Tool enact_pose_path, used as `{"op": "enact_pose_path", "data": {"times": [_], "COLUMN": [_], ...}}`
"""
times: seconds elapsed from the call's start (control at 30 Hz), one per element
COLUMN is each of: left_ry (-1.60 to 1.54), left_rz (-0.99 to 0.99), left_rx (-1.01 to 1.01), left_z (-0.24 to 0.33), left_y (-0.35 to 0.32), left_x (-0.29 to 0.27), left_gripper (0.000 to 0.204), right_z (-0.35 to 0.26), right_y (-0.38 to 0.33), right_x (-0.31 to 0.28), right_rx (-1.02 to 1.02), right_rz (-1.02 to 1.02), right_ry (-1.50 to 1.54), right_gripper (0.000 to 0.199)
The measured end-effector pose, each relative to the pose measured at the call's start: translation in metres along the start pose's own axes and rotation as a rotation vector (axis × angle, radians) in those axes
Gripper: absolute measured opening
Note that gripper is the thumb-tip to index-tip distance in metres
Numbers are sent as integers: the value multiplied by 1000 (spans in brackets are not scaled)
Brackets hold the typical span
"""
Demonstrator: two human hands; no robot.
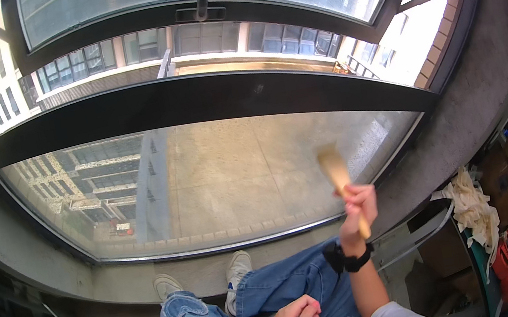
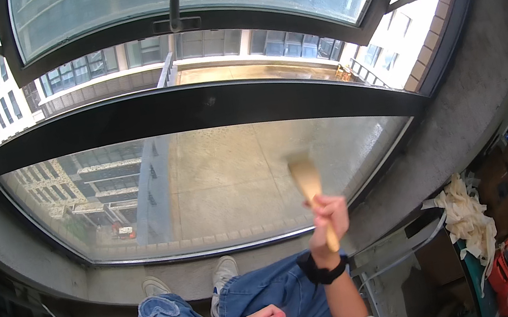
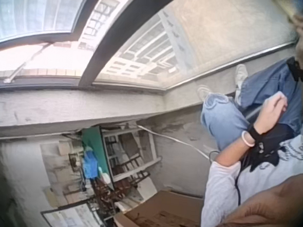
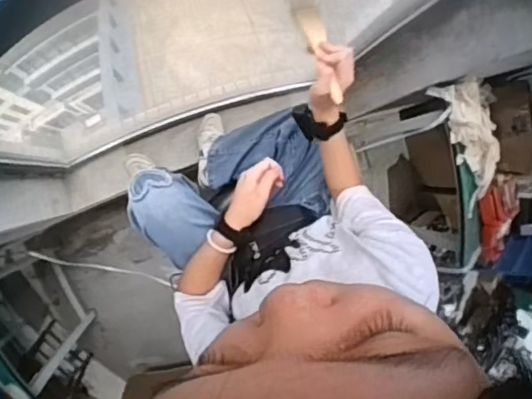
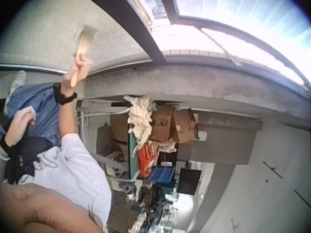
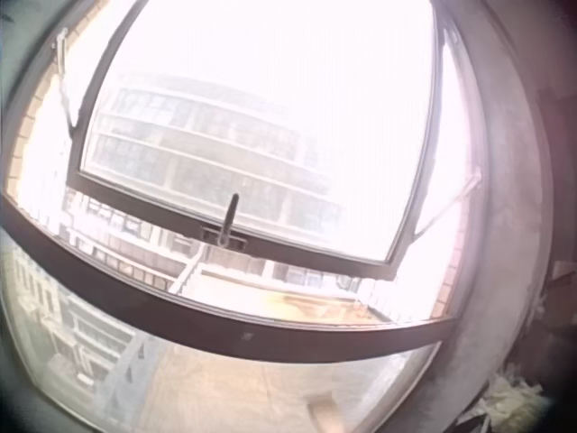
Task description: Cleaning a window frame and glass with a brush.
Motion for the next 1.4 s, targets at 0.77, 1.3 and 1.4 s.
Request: {"op": "enact_pose_path", "data": {"times": [0.77,1.3,1.4], "left_ry": [-41,-11,-14], "left_rz": [16,17,36], "left_rx": [-42,-71,-86], "left_z": [-14,-14,-12], "left_y": [3,5,7], "left_x": [-4,-4,-6], "left_gripper": [19,18,18], "right_z": [13,6,-46], "right_y": [-64,-91,-47], "right_x": [51,75,72], "right_rx": [521,376,101], "right_rz": [-487,-523,-377], "right_ry": [225,209,309], "right_gripper": [10,4,12]}}
Point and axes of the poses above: each hand's wrist, its own y-axis towards the middle knuckle, its own x-axis out of the palm, z = x × y, the point moved 7 cm from there along y, towards the middle knuckle, and after that the axes turned 13 degrees about z, right-handed, at the moved point
